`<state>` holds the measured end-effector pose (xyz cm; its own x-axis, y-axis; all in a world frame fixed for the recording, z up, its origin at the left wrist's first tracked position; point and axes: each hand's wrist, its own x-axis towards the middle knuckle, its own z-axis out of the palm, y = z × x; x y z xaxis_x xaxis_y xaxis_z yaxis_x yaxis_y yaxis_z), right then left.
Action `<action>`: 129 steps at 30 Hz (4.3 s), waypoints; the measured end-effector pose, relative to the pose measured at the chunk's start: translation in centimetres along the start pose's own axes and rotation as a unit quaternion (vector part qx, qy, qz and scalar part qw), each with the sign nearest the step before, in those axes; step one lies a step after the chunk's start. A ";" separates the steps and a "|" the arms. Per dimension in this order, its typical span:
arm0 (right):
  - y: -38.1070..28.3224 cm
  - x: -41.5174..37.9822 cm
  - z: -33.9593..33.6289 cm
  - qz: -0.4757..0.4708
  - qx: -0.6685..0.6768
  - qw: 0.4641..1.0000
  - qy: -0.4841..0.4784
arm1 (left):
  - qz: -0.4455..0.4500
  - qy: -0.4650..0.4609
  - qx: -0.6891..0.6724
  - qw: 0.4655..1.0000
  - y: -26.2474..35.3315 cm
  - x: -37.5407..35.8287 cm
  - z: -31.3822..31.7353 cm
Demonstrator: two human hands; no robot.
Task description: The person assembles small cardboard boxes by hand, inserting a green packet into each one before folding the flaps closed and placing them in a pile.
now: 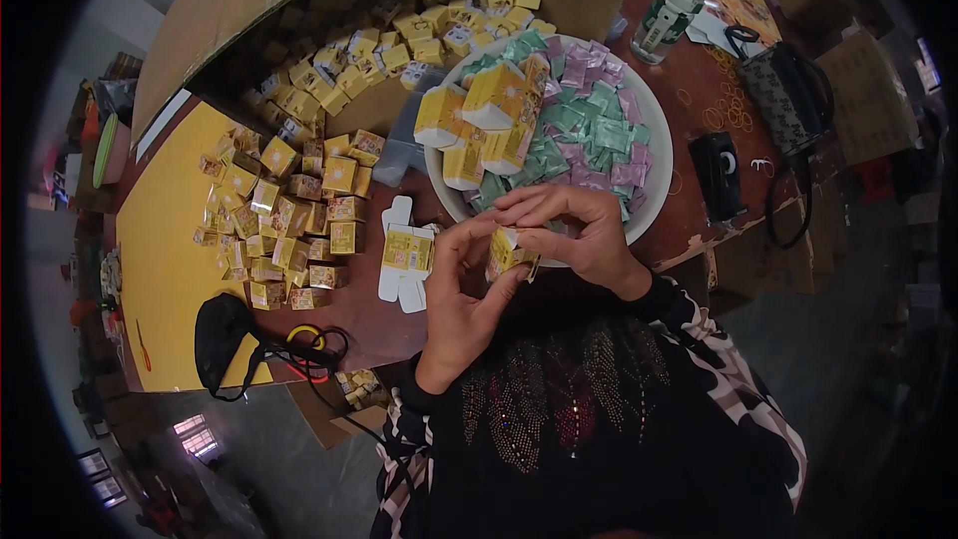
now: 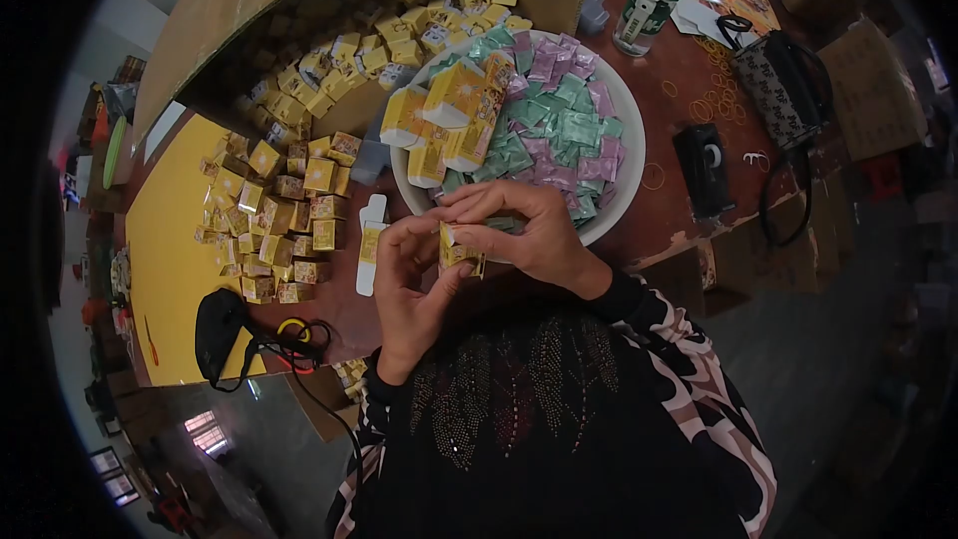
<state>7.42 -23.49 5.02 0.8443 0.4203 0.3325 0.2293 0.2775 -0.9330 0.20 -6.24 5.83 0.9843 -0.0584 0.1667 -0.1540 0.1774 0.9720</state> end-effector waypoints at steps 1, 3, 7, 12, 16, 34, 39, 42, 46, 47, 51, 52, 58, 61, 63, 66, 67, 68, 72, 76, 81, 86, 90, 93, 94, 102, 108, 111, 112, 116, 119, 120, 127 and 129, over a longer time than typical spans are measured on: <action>0.0 -0.1 0.0 0.018 0.028 0.999 0.012 | -0.011 -0.003 0.003 1.000 0.2 0.0 0.1; 0.0 0.0 -0.3 0.012 0.012 1.000 0.002 | -0.023 -0.005 0.005 1.000 0.3 0.0 0.1; 0.5 0.1 0.1 -0.085 -0.095 0.992 -0.005 | -0.033 -0.007 -0.026 0.999 0.2 0.1 0.1; 0.3 0.1 -0.2 -0.229 -0.260 0.938 -0.027 | -0.017 0.012 -0.057 0.998 -0.4 0.0 0.1; 0.4 0.3 -0.4 -0.288 -0.341 0.894 -0.034 | 0.013 -0.019 -0.031 0.999 -1.1 0.1 -0.4; -1.2 -0.4 -1.2 0.107 -0.114 0.985 -0.073 | 0.046 0.005 0.213 0.976 0.1 1.1 -1.1; -2.4 1.7 -4.8 0.114 -0.221 0.962 -0.112 | -0.151 -0.060 0.149 0.975 1.8 0.9 -2.0; -2.1 3.3 -9.3 0.139 -0.529 0.833 0.082 | -0.143 -0.083 0.132 0.977 1.4 0.8 -3.4; -0.7 2.7 -12.5 0.074 -0.657 0.750 0.024 | -0.124 -0.060 0.083 0.987 0.1 0.7 -4.8; -0.3 2.6 -12.4 0.056 -0.651 0.757 0.025 | -0.123 -0.059 0.083 0.987 0.1 0.6 -4.8; -0.1 2.6 -12.7 0.047 -0.617 0.785 0.029 | -0.174 0.004 -0.137 0.975 0.0 0.7 -3.7; -0.1 2.6 -13.0 0.047 -0.617 0.785 0.028 | -0.169 0.016 -0.162 0.972 0.1 0.7 -3.4; -0.5 2.8 -13.9 -0.014 -0.551 0.834 0.035 | -0.119 0.025 -0.110 0.986 0.0 1.0 -2.4; -1.9 3.1 -13.2 0.031 -0.494 0.868 0.048 | -0.098 0.016 -0.083 0.992 -0.5 1.1 -2.1; -2.6 3.2 -12.2 0.048 -0.319 0.942 0.090 | -0.096 0.018 -0.075 0.992 -0.5 1.4 -1.5; -4.6 3.0 -7.4 0.027 -0.087 0.989 0.119 | -0.107 0.021 -0.059 0.992 -0.9 1.7 -0.8; -5.0 2.8 -5.5 0.027 -0.084 0.989 0.119 | -0.116 0.020 -0.055 0.991 -1.1 1.8 -0.6; -5.4 2.8 -3.5 0.014 -0.054 0.989 0.137 | -0.117 0.020 -0.055 0.991 -1.3 1.8 -0.3; -4.6 2.3 -1.1 -0.033 -0.218 0.972 0.081 | -0.099 0.041 0.012 0.994 -1.7 1.6 0.3; -4.0 2.8 -0.9 -0.107 -0.351 0.930 0.036 | -0.072 0.064 0.061 0.993 -1.0 1.5 0.3; -4.3 3.0 -1.6 -0.062 -0.486 0.868 -0.082 | -0.002 0.046 0.127 0.991 -1.3 1.2 0.5; -4.7 3.6 -4.1 -0.088 -0.308 0.939 -0.127 | 0.053 0.014 0.036 0.998 -0.9 1.4 0.0; -2.8 2.7 -3.0 -0.118 -0.222 0.958 -0.135 | 0.036 -0.048 -0.032 0.998 -0.4 1.3 -0.6; -1.3 1.5 -2.6 -0.049 -0.165 0.974 -0.150 | 0.019 -0.092 -0.047 0.994 -0.6 1.2 -0.7; -1.1 1.3 -2.7 -0.049 -0.164 0.974 -0.150 | 0.017 -0.104 -0.052 0.993 -0.7 1.2 -0.8; -0.5 1.9 -2.2 -0.207 -0.224 0.942 -0.139 | 0.031 -0.035 -0.133 0.990 -0.7 1.1 -0.1; -1.1 1.3 -1.2 -0.145 -0.181 0.967 -0.104 | -0.015 -0.019 -0.137 0.990 0.4 1.5 -0.4; -0.4 1.1 -1.4 -0.132 -0.115 0.980 -0.090 | -0.027 -0.017 -0.107 0.994 0.4 1.4 -0.3; -0.5 1.0 -1.4 -0.131 -0.115 0.980 -0.090 | -0.030 -0.021 -0.087 0.996 0.4 1.4 -0.3; -0.8 0.9 -1.2 -0.061 -0.108 0.990 -0.074 | -0.012 -0.011 0.018 1.000 0.6 1.4 -0.4; -0.8 1.0 -1.1 -0.049 -0.074 0.994 -0.055 | 0.002 -0.012 0.044 0.999 0.6 1.3 -0.3; -0.7 1.1 -1.1 -0.046 -0.051 0.997 -0.047 | -0.005 -0.012 0.043 0.999 0.7 1.3 -0.3; -0.9 1.4 -1.0 -0.006 0.012 0.999 -0.029 | -0.028 -0.024 -0.004 0.999 0.8 1.1 -0.3; -0.7 1.3 -1.0 0.015 0.019 1.000 -0.016 | -0.028 -0.024 0.004 0.999 0.5 1.0 -0.4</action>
<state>8.80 -24.00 5.98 0.8350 0.4557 0.3084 0.1847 0.2959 -0.9372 1.09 -5.84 6.43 0.9862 -0.1150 0.1191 -0.0993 0.1645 0.9814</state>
